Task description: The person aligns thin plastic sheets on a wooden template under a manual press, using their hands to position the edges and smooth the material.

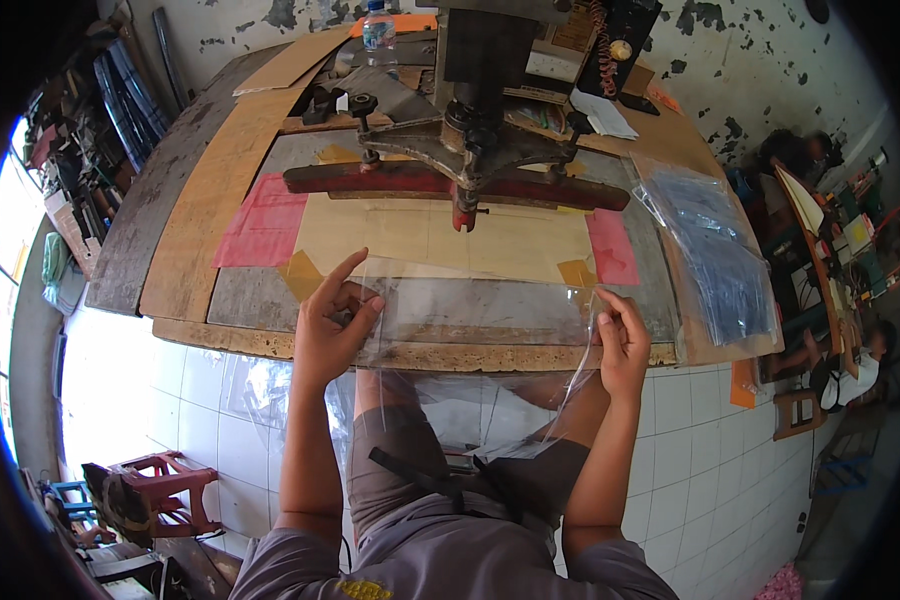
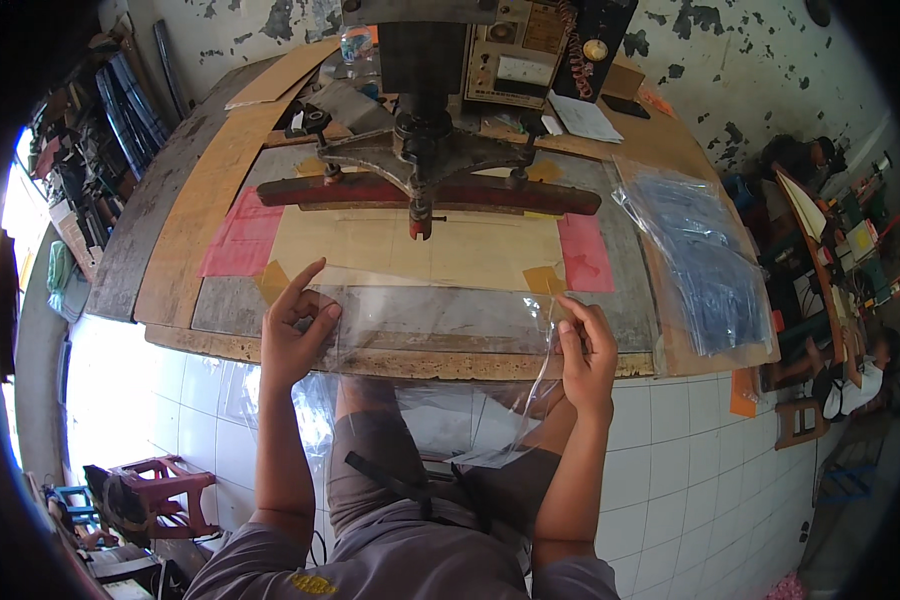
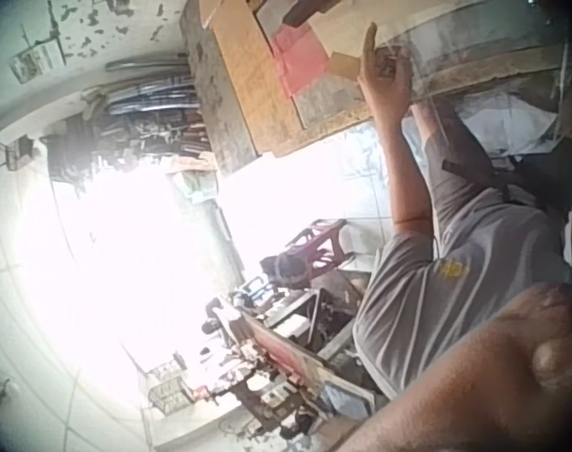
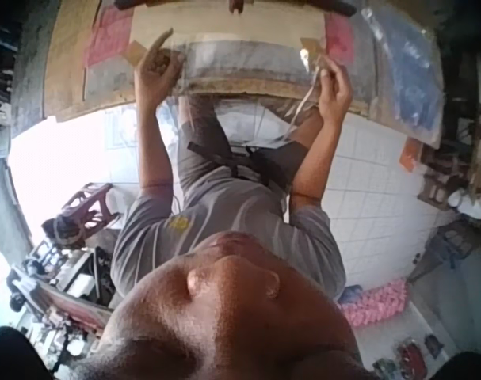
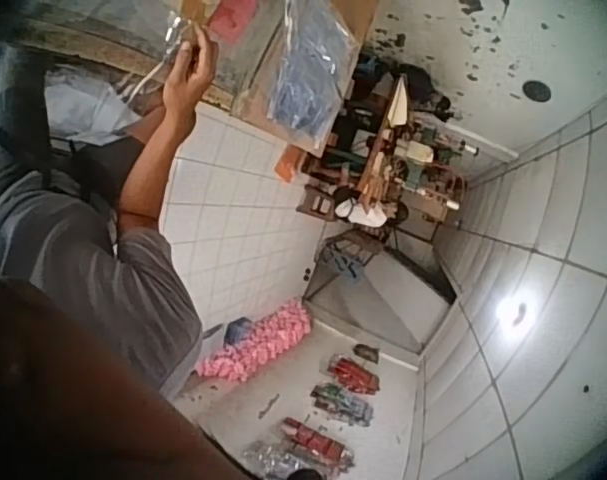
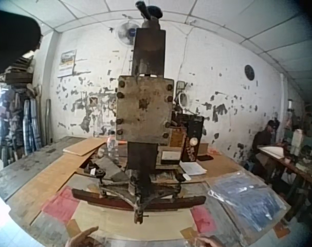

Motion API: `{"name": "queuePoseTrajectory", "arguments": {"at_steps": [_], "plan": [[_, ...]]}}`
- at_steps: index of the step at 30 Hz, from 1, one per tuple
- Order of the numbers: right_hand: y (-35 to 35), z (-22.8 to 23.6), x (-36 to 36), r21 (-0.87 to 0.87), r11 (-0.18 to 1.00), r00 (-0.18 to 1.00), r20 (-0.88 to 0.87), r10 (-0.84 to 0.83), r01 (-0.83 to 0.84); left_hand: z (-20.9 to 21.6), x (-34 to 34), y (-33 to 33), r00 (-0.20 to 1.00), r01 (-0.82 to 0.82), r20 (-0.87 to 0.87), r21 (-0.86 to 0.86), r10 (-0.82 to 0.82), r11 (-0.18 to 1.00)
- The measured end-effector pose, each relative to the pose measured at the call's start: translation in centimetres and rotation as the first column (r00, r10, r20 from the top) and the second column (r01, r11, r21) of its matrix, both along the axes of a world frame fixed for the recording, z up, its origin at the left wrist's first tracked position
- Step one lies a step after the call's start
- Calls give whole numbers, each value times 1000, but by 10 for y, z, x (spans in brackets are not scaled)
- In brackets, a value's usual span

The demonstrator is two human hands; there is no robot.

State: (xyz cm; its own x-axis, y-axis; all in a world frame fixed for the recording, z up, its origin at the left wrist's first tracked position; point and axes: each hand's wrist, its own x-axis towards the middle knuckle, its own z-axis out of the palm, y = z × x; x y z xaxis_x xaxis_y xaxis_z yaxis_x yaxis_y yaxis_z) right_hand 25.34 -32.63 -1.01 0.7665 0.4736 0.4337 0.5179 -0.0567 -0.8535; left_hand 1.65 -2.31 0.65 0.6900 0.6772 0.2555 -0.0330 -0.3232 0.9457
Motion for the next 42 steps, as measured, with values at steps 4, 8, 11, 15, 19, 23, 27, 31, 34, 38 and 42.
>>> {"name": "queuePoseTrajectory", "arguments": {"at_steps": [4,8,11,15,19,23,27,31,34,38,42], "plan": [[-1,1,-1,-17,1000,1000,4,-11,11,-1,0,0,1000,1,4,-14,-1,1000],[0,1,-1,-20,1000,999,41,-13,14,-2,0,-1,1000,-10,18,23,10,1000],[0,2,-1,-29,999,1000,24,-14,15,0,1,-2,1000,-10,2,3,10,1000],[0,-2,1,-2,1000,1000,29,-3,3,2,0,-2,1000,0,-20,37,1,999],[-2,-4,4,-31,1000,996,92,1,2,1,-1,-1,1000,9,-31,62,-7,998],[-2,-5,4,-38,999,996,91,-3,6,2,0,0,998,26,-54,75,-22,997],[-2,-7,5,-33,999,996,92,7,-4,3,0,-1,998,30,-47,46,-28,998],[-2,-6,4,-41,999,996,88,5,-1,1,0,-2,1000,14,-10,16,-14,1000],[-4,-8,6,-39,999,997,79,7,-4,2,1,-3,1000,16,4,-7,-16,1000],[-3,-10,7,-35,999,996,87,15,-12,2,0,-1,999,20,-31,33,-19,999],[0,-6,4,-34,999,997,79,12,-9,1,-1,0,999,24,-26,31,-23,999]]}}
